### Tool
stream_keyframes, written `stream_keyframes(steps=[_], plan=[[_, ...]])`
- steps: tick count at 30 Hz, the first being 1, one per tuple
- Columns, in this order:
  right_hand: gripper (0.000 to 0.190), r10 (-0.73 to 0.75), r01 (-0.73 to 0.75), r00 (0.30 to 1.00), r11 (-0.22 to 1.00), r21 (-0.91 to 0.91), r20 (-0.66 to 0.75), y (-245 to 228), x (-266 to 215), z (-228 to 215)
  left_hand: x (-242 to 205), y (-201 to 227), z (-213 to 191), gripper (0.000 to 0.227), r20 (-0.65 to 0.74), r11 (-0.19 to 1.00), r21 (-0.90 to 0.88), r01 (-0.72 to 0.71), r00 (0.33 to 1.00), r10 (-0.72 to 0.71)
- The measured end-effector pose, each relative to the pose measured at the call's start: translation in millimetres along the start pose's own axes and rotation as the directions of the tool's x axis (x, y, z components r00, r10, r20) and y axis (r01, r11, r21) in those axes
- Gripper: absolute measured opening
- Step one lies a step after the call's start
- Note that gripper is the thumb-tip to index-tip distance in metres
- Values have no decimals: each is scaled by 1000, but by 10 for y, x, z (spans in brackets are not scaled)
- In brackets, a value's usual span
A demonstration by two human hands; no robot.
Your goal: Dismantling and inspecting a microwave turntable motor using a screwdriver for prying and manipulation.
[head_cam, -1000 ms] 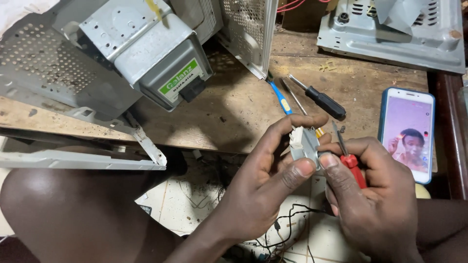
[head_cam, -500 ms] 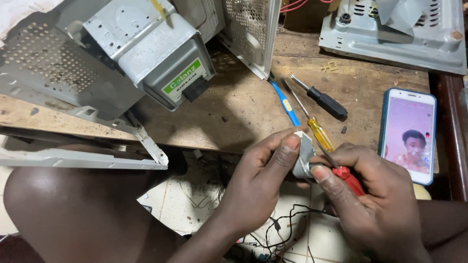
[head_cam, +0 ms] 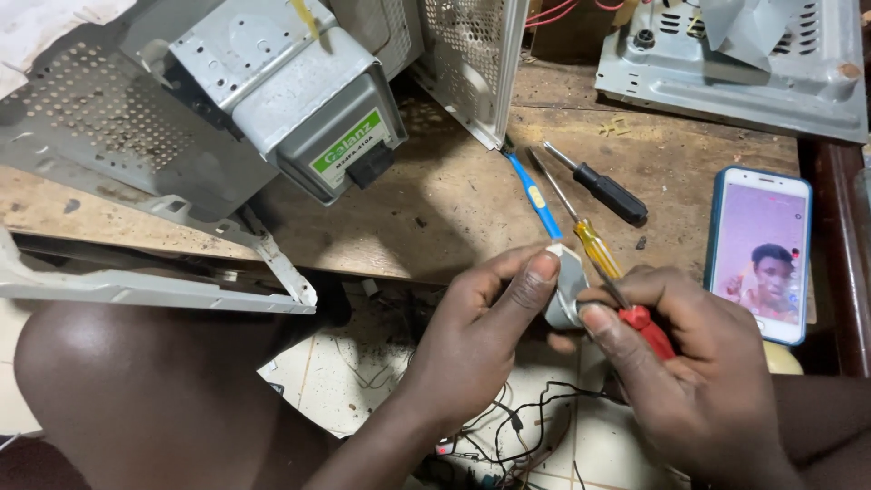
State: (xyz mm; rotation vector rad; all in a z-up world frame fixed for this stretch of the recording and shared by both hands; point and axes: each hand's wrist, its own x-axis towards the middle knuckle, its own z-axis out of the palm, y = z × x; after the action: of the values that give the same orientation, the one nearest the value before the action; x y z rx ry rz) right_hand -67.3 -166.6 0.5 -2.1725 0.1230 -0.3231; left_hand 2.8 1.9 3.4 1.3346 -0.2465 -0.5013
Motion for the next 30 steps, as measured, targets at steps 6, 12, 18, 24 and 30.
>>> stream_keyframes(steps=[6,12,18,24,30], plan=[[10,282,-256,959,882,395,-9,-72,22,94,-16,140,66,64,-18,986,-161,-31,999,29],[23,162,-148,987,842,518,18,-111,101,-11,11,121,57,56,-103,959,-273,70,990,-101],[20,200,-145,979,809,569,-33,2,93,-18,87,-19,46,27,-161,790,-607,89,959,-232],[21,158,-104,985,866,489,-70,-124,124,22,83,77,78,32,-142,825,-536,180,944,-299],[17,296,-287,954,945,154,-42,-22,99,33,33,115,129,42,-203,921,-326,212,936,-288]])
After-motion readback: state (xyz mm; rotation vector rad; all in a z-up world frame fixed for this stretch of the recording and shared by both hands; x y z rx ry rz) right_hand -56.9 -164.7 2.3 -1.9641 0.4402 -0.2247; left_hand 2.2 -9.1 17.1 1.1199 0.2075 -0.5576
